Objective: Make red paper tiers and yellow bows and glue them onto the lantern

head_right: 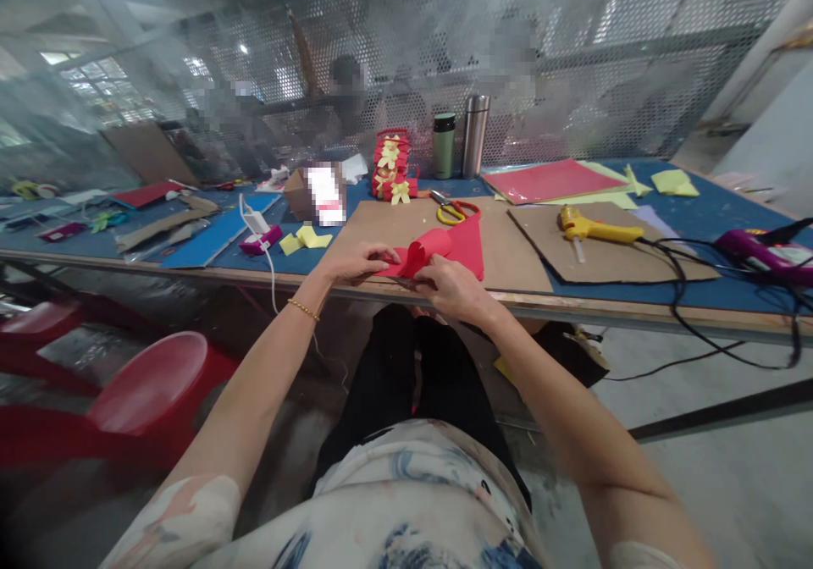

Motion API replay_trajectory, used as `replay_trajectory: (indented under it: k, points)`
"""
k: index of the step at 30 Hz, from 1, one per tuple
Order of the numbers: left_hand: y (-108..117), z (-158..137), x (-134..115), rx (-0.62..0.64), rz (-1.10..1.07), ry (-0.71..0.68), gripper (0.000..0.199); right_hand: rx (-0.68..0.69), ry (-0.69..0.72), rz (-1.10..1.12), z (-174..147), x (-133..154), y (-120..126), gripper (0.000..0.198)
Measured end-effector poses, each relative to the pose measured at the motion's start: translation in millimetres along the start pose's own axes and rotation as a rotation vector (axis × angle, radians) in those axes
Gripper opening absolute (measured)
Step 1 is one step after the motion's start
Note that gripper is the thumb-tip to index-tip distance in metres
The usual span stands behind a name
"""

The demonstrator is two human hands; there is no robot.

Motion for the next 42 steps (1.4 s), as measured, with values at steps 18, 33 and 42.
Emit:
replay_trajectory:
  k: [18, 33, 42]
  points:
    - [0.5, -4.3, -5.6, -0.016, -0.032, 0.018, 0.024, 0.026, 0.015, 0.005, 2.0, 1.0, 0.7, 0.027]
    - [0.4, -6.3, -7.0, -0.017, -0.054, 0.043, 0.02, 0.022, 0.044, 0.016, 4.6, 3.3, -1.6, 0.025]
    - [1.5, -5.9, -9.1, -0.021, -0.039, 0.032, 0.021, 0.048, -0.008, 0.017, 2.5, 5.6, 1.3, 0.026]
Point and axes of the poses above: each hand's wrist, its own z-axis towards the middle knuckle, its own y-axis out of the back of the hand, x = y × z, the point moved 5 cm from there along z, towards the middle knuckle, and after that the axes turned 11 degrees about z, right-handed, at the moved point
